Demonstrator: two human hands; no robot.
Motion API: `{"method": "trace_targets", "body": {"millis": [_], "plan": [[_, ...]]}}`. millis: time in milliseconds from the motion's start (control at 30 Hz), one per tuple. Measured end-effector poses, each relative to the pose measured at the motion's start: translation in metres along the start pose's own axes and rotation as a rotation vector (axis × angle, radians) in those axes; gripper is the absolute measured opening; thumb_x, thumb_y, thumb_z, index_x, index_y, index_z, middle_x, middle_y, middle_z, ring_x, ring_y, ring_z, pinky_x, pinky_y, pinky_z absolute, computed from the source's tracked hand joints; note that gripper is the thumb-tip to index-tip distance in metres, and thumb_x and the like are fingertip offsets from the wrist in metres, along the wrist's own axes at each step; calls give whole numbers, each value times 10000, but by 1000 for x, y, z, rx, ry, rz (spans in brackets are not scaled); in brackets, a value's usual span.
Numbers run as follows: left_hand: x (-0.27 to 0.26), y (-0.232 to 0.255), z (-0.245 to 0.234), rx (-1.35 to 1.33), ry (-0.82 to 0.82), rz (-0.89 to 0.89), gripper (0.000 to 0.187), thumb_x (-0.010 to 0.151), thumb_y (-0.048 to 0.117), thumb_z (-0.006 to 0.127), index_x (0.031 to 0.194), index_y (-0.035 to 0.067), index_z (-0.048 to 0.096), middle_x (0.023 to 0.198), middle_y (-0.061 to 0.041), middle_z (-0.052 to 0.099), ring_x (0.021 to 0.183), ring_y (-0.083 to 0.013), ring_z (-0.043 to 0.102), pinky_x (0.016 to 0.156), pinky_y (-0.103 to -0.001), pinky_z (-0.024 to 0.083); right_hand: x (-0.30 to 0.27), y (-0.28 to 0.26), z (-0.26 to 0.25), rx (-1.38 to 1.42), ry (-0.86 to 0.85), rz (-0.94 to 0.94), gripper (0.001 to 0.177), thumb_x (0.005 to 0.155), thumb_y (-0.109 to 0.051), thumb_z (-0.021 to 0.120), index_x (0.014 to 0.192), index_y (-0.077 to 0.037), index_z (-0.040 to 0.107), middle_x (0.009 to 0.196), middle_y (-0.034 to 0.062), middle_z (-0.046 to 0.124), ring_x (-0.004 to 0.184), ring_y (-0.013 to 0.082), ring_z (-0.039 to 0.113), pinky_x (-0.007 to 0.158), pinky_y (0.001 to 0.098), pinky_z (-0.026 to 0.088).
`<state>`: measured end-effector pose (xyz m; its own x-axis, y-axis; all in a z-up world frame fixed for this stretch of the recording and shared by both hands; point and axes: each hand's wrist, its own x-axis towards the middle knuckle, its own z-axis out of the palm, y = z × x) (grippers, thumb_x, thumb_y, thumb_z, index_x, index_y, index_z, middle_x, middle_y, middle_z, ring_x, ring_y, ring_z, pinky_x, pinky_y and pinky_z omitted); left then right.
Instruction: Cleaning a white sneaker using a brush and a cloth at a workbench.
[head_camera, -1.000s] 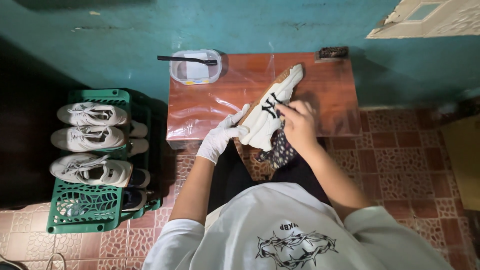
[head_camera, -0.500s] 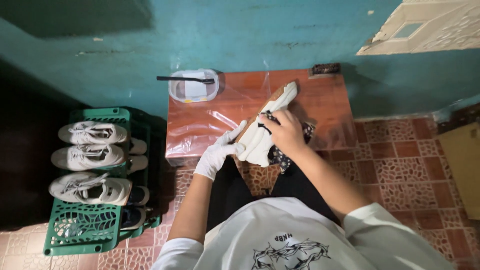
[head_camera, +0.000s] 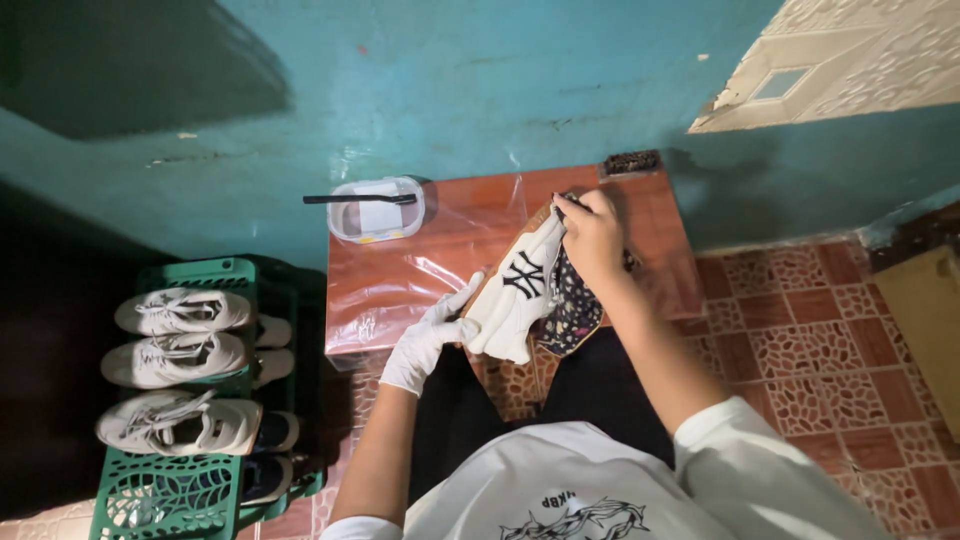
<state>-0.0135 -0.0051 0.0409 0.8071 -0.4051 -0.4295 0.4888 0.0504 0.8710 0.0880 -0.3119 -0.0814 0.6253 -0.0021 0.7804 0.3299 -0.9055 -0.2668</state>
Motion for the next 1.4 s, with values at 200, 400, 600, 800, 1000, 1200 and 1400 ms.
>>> {"method": "trace_targets", "body": {"millis": [200,400,600,800,1000,1200,1400], "plan": [[24,-33,-16,3,77,-39,794,642,112,833,1404,211,632,1542,-131,354,1382,-299,443,1137,-411,427,-2,-29,2,65,-60,-67,412,847,-26,664,1166,-256,785,950,93,594,897,344,631,813,426,527],[14,-15,-3,-4,76,-21,784,630,76,823,1390,154,643,1277,-93,488,1188,-251,536,1036,-388,519,-6,34,19,-16,-74,53,415,778,-55,701,1096,-303,801,993,35,608,907,284,653,804,381,555],[36,-46,-16,-129,113,-22,778,652,2,825,1395,97,614,1542,-118,336,1353,-335,454,945,-471,592,-16,-32,-1,128,-60,-121,422,796,-29,648,1069,-306,811,957,32,621,885,275,646,830,369,538],[23,-25,-14,37,43,27,805,629,64,802,1406,189,632,1222,-65,470,1187,-249,540,997,-398,560,-1,-9,13,43,14,-114,386,837,-35,636,1066,-294,806,945,21,594,878,258,640,812,365,531],[27,-35,-18,93,13,21,845,605,98,822,1415,217,614,1240,-95,462,1185,-244,512,1051,-391,493,-7,2,5,-8,19,-86,426,789,-27,658,1109,-268,802,979,47,611,913,285,653,826,376,548],[29,-39,-22,116,35,19,863,593,130,841,1423,215,617,1206,-99,503,1166,-245,513,1055,-376,457,-25,-34,0,71,-24,-92,450,792,-40,624,1106,-310,802,1001,27,624,928,269,656,850,363,549],[29,-38,-18,6,47,9,849,620,85,831,1433,177,607,1278,-77,443,1118,-164,563,1069,-358,470,-7,-2,-12,142,-35,29,432,795,42,620,1115,-179,809,958,136,626,883,391,660,804,446,555]]}}
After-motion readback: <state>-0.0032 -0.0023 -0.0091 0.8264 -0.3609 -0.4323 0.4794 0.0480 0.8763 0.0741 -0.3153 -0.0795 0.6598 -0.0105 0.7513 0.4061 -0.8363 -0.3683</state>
